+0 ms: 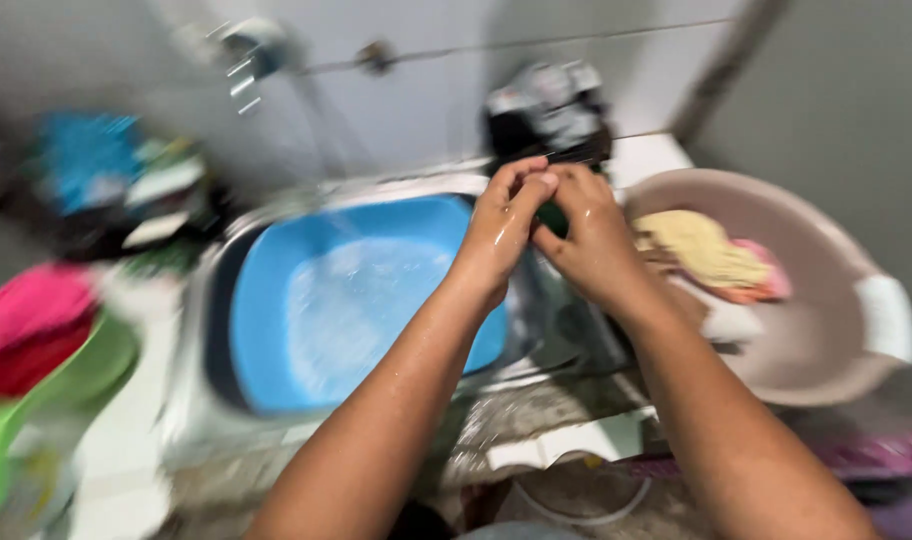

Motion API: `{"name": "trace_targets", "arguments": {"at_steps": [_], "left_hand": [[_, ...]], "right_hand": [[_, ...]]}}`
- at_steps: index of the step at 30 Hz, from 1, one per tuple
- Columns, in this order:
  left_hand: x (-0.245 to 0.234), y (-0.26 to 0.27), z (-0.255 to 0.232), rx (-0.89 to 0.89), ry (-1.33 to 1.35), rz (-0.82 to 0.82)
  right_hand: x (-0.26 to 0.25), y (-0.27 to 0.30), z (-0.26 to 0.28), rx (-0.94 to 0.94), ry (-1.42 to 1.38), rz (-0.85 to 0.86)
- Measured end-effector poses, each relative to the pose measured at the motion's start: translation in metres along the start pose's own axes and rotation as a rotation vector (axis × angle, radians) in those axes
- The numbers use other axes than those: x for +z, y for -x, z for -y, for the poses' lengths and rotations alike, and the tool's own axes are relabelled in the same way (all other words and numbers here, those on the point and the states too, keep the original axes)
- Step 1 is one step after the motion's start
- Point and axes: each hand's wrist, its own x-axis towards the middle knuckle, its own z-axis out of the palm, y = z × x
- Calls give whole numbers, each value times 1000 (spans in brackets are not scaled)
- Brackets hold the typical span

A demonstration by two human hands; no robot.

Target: The person hand-washes several pieces of clothing in a blue basin placed in a sink. They scrub and rinse a green cloth, a dark patterned cloth, and a grey cloth, then rinse the basin and wash additional light-colored items before placing them in a separate basin.

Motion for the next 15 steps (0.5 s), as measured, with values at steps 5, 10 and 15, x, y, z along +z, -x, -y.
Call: {"name": "trace_targets", "arguments": {"at_steps": [5,10,15], "left_hand": [[-77,80,-48,80,-51,-210],[-149,193,-86,68,-134,-446],[-202,339,-92,30,-109,-651]], "right_hand": [[45,-11,80,-91,-295,137],[88,8,171,-193,-455,325],[142,68,268,-163,-719,589]]}}
